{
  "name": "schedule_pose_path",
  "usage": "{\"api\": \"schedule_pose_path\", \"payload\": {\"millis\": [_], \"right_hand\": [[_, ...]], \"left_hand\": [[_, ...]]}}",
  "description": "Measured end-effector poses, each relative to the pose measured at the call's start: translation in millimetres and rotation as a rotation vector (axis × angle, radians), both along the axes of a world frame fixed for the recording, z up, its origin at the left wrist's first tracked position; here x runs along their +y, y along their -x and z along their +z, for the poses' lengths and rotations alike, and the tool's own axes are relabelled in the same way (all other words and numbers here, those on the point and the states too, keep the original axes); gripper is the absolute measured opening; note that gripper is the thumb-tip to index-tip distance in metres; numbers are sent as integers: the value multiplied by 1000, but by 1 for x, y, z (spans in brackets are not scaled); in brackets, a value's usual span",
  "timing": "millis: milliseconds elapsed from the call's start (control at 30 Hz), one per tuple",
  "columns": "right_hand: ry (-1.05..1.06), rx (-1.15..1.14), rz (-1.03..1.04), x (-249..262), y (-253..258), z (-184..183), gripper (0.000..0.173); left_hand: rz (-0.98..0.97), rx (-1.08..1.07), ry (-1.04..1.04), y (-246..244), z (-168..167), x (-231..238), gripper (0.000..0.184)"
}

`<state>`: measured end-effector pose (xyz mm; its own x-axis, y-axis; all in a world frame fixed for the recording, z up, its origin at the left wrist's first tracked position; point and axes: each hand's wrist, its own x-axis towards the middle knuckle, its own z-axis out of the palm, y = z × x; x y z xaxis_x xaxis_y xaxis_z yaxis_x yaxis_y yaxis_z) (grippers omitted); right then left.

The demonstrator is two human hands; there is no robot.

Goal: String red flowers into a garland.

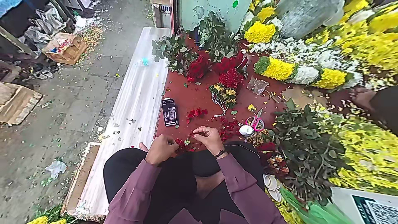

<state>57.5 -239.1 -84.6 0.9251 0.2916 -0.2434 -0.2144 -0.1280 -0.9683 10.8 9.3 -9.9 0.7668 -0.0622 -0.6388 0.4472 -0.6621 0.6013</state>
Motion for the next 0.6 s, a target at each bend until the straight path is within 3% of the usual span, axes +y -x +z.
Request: {"api": "schedule_pose_path", "payload": {"millis": [100, 233, 300, 400, 600], "right_hand": [[-107, 22, -101, 9, 9, 7, 17], [-297, 197, -135, 23, 28, 31, 58], [-357, 300, -136, 29, 38, 38, 68], [-334, 380, -156, 36, 48, 36, 73], [-210, 394, -172, 39, 47, 30, 71]], "left_hand": [[-7, -3, -20, 0, -1, -1, 23], [16, 6, 58, 2, -5, -2, 23], [51, 22, 150, 2, -5, -3, 22], [87, 51, 269, 2, 1, -7, 22], [20, 24, 262, 2, 2, -11, 26]]}}
